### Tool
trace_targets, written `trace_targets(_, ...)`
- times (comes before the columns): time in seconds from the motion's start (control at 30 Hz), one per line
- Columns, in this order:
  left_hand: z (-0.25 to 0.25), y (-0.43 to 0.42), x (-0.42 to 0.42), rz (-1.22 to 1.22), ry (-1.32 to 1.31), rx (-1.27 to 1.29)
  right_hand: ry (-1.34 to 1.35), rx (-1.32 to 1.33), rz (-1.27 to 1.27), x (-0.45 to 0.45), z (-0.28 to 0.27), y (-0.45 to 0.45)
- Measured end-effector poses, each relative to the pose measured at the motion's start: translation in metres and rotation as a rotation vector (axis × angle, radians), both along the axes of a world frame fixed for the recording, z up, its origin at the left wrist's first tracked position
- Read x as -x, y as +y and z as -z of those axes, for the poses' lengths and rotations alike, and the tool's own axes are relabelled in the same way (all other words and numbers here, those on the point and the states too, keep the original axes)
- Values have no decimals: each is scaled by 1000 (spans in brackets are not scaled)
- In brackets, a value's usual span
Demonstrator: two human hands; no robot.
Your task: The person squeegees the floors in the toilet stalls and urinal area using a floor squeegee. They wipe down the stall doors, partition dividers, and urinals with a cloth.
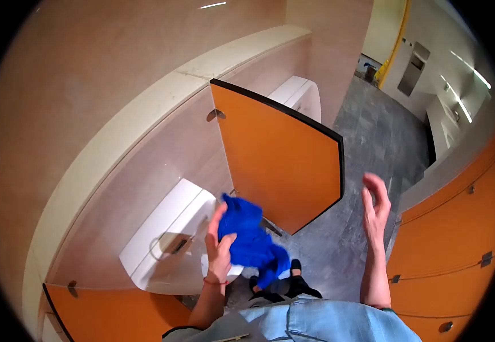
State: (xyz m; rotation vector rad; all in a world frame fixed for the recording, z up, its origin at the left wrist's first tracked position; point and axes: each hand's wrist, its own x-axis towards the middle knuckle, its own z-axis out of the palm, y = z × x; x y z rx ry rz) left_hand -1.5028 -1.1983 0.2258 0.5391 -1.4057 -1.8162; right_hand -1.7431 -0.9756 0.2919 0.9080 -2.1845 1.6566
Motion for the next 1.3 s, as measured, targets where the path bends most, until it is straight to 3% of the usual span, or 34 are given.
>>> trace_targets(0.03,-17,7,23,-19,175,-136,83,-61,-2,15,-14,-16)
trace_targets(0.1,-34,13,69,-34,367,-166,162,-122,-68,43,-35,-52)
trace_targets(0.23,-23,28,186,-114,383,152,-80,-178,-393,89,-38,-112)
trace_targets(0.27,-19,33,214,-216,298,338,128,-275,-338,97,-33,-120)
trace_targets(0.3,-17,35,235,-237,224,411,105,-288,-379,93,-43,-120)
trace_targets(0.37,8,31,271,-576,163,637,69,-319,-344,89,-45,-117)
trace_targets(0.53,73,-14,295,-858,38,211,111,-270,-422,96,-39,-119)
trace_targets(0.63,173,-27,290,-887,-305,-8,131,-301,-434,93,-40,-118)
trace_targets(0.67,191,-4,284,-840,-248,-138,159,-285,-432,94,-39,-117)
trace_targets(0.7,221,23,285,-849,-367,-169,188,-259,-430,95,-38,-117)
trace_targets(0.73,270,53,299,-843,-353,-304,181,-252,-433,96,-38,-117)
trace_targets(0.77,264,84,290,-724,-539,-273,189,-240,-454,97,-38,-118)
trace_targets(0.83,248,131,294,-663,-485,-428,156,-229,-446,98,-35,-121)
trace_targets(0.93,135,130,295,-705,-226,-176,214,-221,-473,102,-34,-123)
trace_targets(1.0,36,97,272,-615,-41,158,191,-198,-505,100,-33,-122)
trace_targets(1.07,-10,62,270,-613,90,438,126,-176,-535,103,-30,-121)
trace_targets(1.2,-7,-7,282,-810,122,598,138,-175,-520,105,-26,-122)
trace_targets(1.3,48,-56,289,-953,3,296,163,-193,-499,102,-28,-122)
